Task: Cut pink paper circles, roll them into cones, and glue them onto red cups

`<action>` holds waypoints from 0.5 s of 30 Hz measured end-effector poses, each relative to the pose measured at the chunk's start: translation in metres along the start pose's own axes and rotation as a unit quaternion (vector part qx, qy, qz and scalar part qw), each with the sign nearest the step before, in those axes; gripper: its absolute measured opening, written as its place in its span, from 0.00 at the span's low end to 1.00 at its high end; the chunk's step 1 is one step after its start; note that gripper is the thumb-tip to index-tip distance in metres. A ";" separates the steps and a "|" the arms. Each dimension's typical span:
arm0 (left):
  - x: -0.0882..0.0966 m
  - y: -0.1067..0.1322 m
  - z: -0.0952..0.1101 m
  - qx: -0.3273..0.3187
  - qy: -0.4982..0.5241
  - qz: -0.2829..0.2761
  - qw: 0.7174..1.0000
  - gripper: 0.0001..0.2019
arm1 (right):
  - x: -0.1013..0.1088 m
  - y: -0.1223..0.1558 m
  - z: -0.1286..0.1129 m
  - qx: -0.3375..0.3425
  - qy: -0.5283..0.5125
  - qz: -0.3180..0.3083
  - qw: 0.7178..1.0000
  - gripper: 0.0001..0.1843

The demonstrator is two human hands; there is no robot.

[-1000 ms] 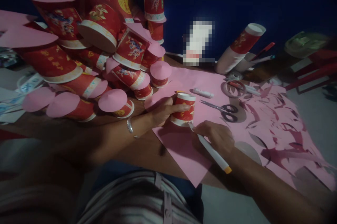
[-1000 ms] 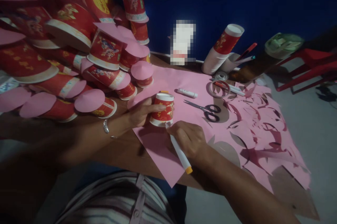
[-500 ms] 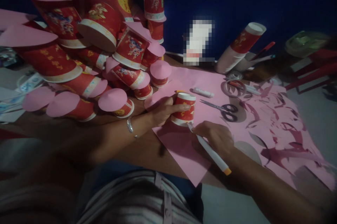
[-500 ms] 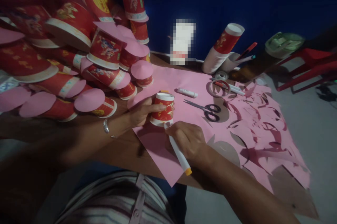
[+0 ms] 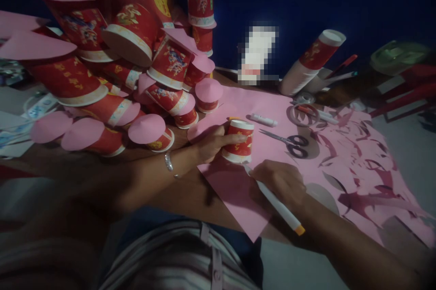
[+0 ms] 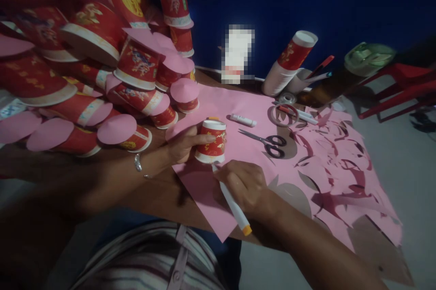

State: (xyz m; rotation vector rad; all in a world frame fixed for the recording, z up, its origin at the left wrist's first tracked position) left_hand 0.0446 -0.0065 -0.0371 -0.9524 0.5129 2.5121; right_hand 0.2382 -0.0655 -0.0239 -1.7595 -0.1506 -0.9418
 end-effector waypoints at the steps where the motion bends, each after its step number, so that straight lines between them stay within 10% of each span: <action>1: 0.000 0.000 0.000 0.000 0.000 -0.003 1.000 0.23 | 0.000 0.001 0.000 0.000 0.000 -0.003 1.000 0.08; 15: 0.002 -0.001 -0.001 -0.001 0.009 -0.014 1.000 0.23 | -0.004 0.006 0.003 0.006 0.005 -0.016 1.000 0.04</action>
Point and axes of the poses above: each hand's wrist, its own y-axis away from the middle knuckle, its own x-axis out of the back of the hand, z = x × y, the point moved 1 cm from there along -y, towards the middle knuckle, and after that the axes turned 8 degrees about y, right-handed, at the moved point
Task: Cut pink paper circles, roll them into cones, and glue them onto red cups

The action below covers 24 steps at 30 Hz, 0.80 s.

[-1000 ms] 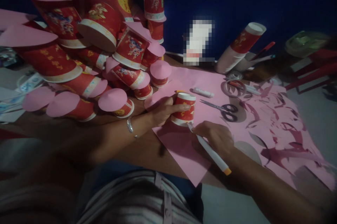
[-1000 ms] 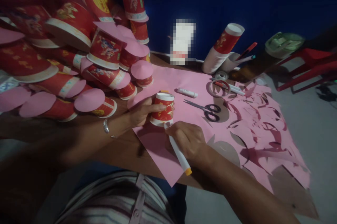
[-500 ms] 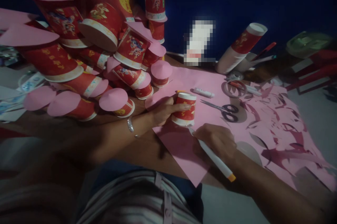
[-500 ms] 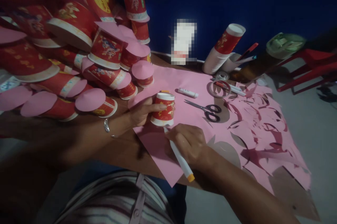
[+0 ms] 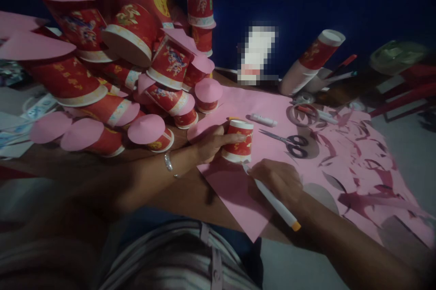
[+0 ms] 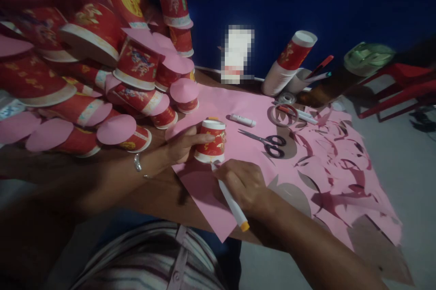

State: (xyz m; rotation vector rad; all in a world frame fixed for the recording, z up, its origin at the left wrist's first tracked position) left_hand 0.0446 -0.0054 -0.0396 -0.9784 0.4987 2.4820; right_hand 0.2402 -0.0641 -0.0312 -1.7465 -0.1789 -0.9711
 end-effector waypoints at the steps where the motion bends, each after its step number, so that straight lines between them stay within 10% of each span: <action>1: 0.000 0.000 0.000 0.001 0.004 -0.001 1.000 0.23 | -0.001 0.000 0.000 0.001 0.002 0.003 1.000 0.03; 24: -0.002 0.001 0.001 -0.002 0.013 0.011 1.000 0.22 | 0.010 -0.020 -0.003 -0.017 0.007 -0.001 1.000 0.08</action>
Point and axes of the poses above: each hand's wrist, its own y-axis away from the middle knuckle, its own x-axis out of the back of the hand, z = x × y, the point moved 1 cm from there along -y, towards the middle knuckle, and after that the axes turned 8 degrees about y, right-handed, at the moved point
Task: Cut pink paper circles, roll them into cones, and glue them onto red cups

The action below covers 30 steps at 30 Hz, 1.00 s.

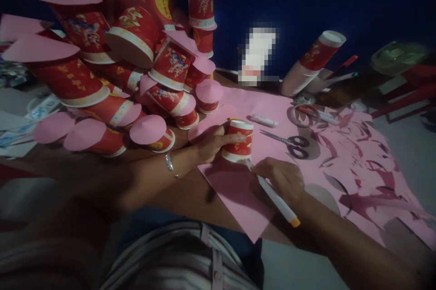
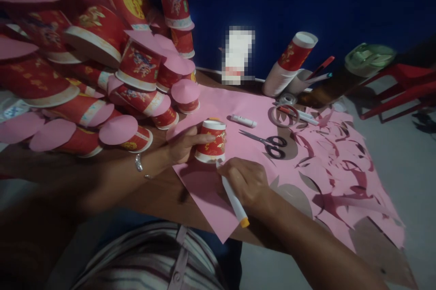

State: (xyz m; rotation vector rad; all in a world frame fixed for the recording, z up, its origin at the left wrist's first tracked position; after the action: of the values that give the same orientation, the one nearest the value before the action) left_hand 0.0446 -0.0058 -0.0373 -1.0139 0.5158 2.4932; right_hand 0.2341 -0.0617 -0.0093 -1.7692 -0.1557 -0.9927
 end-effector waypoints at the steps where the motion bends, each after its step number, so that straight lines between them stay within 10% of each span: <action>1: 0.000 0.000 0.000 0.001 -0.001 -0.001 1.000 0.22 | 0.000 -0.001 0.000 -0.002 0.005 -0.005 1.000 0.08; 13: 0.000 0.001 0.001 0.008 -0.017 0.005 1.000 0.23 | 0.021 -0.006 -0.014 -0.044 0.017 -0.152 0.987 0.08; 21: -0.001 0.001 0.001 -0.002 -0.024 0.000 1.000 0.22 | -0.008 0.015 0.001 0.032 -0.024 0.000 0.999 0.05; 30: -0.004 0.001 0.001 -0.008 -0.023 0.010 1.000 0.23 | -0.014 0.027 0.004 0.008 -0.006 -0.018 1.000 0.05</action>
State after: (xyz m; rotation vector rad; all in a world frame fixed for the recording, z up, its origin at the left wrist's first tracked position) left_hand 0.0458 -0.0072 -0.0339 -0.9604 0.4948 2.5366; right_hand 0.2414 -0.0655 -0.0387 -1.7647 -0.2033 -1.0038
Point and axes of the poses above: each hand's wrist, its own y-axis away from the middle knuckle, its own x-axis out of the back of the hand, z = x × y, the point moved 1 cm from there along -y, towards the middle knuckle, and after that the axes turned 8 degrees about y, right-handed, at the moved point
